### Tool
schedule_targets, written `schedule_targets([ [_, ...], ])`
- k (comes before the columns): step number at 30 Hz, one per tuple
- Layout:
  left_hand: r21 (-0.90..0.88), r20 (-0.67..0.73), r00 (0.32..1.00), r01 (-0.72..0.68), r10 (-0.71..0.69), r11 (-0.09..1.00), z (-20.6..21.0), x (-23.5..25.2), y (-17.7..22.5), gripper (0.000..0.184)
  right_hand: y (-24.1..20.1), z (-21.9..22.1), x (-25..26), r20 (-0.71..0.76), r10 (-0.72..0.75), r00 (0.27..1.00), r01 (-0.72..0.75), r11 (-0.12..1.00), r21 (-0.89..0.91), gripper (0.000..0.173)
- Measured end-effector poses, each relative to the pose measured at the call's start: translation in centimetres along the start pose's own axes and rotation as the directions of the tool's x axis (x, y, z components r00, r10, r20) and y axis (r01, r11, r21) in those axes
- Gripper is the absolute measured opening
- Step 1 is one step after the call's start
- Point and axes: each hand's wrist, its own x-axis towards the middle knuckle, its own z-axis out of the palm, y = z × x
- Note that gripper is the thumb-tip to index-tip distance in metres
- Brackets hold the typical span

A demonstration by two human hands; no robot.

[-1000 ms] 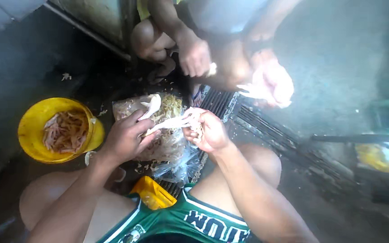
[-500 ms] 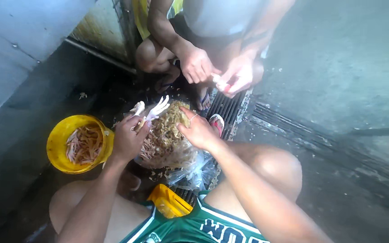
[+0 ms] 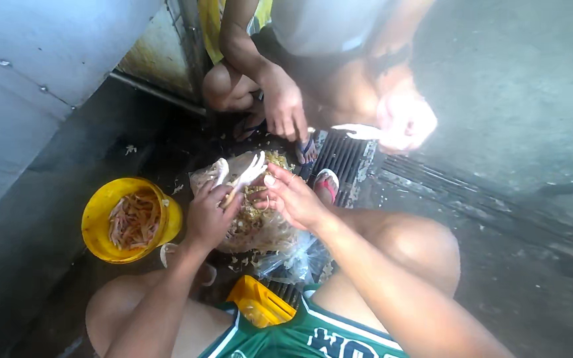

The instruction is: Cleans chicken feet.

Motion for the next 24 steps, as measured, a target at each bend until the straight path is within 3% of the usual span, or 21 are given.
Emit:
schedule_targets([
  [3, -0.028, 0.157, 0.984, -0.082, 0.086, 0.996, 1.5, -0.3, 0.4, 0.033, -0.1, 1.0, 0.1, -0.139, 0.003, 0.990, 0.016, 0.991, 0.134, 0.041],
  [6, -0.250, 0.216, 0.973, -0.023, 0.079, 0.968, 2.0, -0.1, 1.2, 0.033, -1.0, 1.1, 0.4, -0.319, 0.102, 0.942, -0.037, 0.978, 0.204, 0.028],
  [9, -0.469, 0.212, 0.968, 0.218, -0.130, 0.856, 1.1, 0.8, 1.7, 0.029, -2.5, 0.2, 0.4, -0.361, 0.135, 0.923, -0.032, 0.961, 0.276, 0.030],
  [11, -0.637, 0.196, 0.945, 0.326, -0.263, 0.698, 0.6, 1.2, 1.3, 0.032, -2.5, -0.6, 0.3, -0.292, 0.086, 0.952, -0.010, 0.968, 0.253, 0.028],
  [13, -0.744, 0.177, 0.935, 0.332, -0.308, 0.580, 0.4, 1.3, 0.7, 0.036, -2.2, -0.6, -0.1, -0.171, 0.039, 0.985, -0.014, 0.989, 0.146, 0.023],
  [15, -0.783, 0.173, 0.922, 0.343, -0.347, 0.520, 0.6, 1.4, 0.6, 0.037, -1.7, 0.3, -0.6, -0.073, 0.038, 0.997, -0.046, 0.993, -0.109, 0.022],
  [17, -0.796, 0.206, 0.897, 0.386, -0.390, 0.467, 0.9, 1.3, 1.0, 0.036, -1.4, 1.5, -1.1, -0.009, 0.066, 0.998, -0.063, 0.908, -0.415, 0.028],
  [19, -0.816, 0.220, 0.886, 0.396, -0.408, 0.421, 1.2, 1.2, 1.5, 0.035, -1.2, 2.3, -1.2, -0.014, 0.135, 0.991, -0.119, 0.817, -0.564, 0.037],
  [21, -0.853, 0.208, 0.904, 0.355, -0.374, 0.381, 1.3, 1.0, 1.6, 0.035, -0.9, 2.2, -0.7, -0.056, 0.215, 0.975, -0.213, 0.832, -0.512, 0.044],
  [24, -0.908, 0.228, 0.910, 0.327, -0.347, 0.261, 1.0, 0.8, 1.7, 0.035, 0.2, 2.1, -0.2, -0.079, 0.238, 0.968, -0.247, 0.961, -0.124, 0.036],
])
